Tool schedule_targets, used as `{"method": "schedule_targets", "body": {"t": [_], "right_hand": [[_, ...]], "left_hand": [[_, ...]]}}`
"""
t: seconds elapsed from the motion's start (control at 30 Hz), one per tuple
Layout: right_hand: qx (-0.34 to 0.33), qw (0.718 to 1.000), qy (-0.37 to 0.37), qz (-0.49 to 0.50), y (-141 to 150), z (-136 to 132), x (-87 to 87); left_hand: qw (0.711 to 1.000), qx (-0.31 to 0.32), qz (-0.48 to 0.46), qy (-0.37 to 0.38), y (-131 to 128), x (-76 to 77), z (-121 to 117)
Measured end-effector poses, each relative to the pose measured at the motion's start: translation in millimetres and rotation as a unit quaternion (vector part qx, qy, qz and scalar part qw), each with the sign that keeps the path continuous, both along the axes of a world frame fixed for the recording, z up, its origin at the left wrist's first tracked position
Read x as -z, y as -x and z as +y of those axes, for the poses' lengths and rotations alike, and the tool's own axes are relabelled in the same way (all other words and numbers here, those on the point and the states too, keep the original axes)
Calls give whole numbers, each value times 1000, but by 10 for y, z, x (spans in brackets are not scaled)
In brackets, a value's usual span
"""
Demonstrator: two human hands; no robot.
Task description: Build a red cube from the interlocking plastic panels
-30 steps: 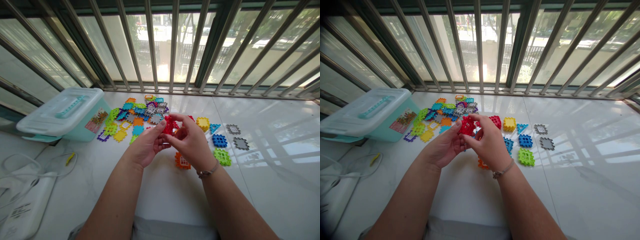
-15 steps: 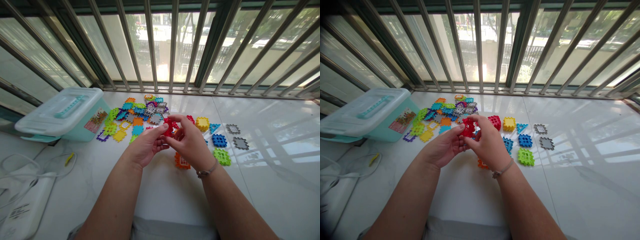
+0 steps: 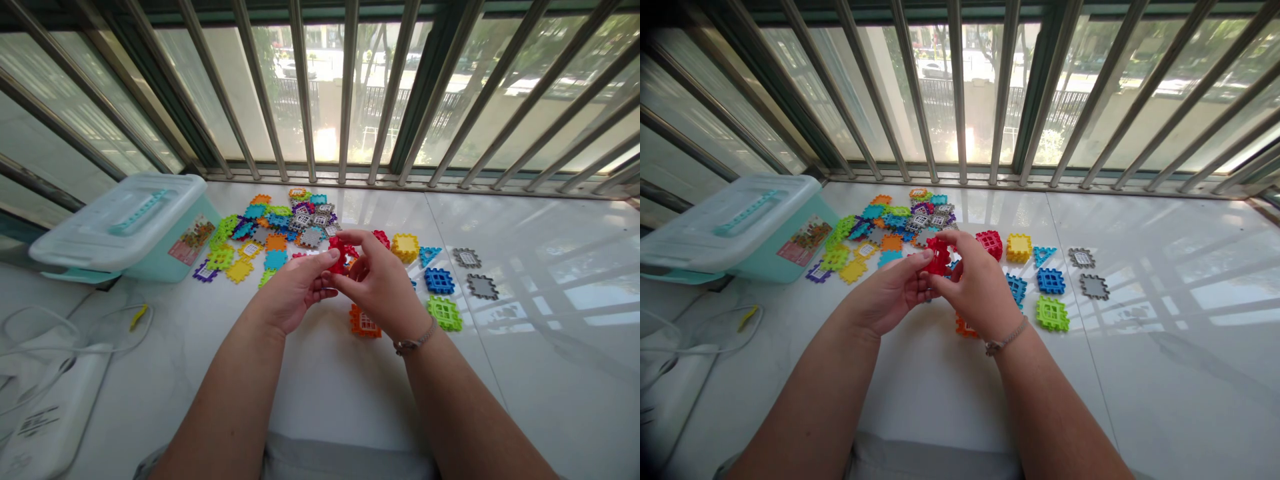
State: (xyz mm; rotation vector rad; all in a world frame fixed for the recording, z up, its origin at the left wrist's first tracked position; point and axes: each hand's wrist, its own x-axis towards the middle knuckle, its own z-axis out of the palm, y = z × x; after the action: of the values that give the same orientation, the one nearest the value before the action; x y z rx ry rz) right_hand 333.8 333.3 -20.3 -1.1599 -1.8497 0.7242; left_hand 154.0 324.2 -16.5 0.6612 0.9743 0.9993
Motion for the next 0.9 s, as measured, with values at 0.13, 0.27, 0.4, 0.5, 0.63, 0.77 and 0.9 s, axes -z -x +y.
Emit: {"method": "schedule_targets", "body": {"t": [0.13,0.27,0.4,0.5,0.63,0.77,0.9], "right_hand": [[-2,1000,0,2,3,14,14],[1,1000,9,11,12,11,29],[-15,999,20,28,29,-4,26],[-32,999,16,41,35,-14,20],[-47,997,15,55,31,-20,18],[-49,997,0,60,29,-20,9],[-46,997,18,66,29,-27,-17]], "left_hand": [[1000,-2,-2,1,-11,-10,-4],[1000,1,-18,-25,-23,-2,-5],[998,3,-41,-45,-33,-2,-2],[997,-9,-51,-52,-41,-11,-3],[997,-18,-61,-50,-43,-26,-6],[996,2,-64,-57,-39,-36,-6],[996,18,-58,-60,-28,-33,-10]]}}
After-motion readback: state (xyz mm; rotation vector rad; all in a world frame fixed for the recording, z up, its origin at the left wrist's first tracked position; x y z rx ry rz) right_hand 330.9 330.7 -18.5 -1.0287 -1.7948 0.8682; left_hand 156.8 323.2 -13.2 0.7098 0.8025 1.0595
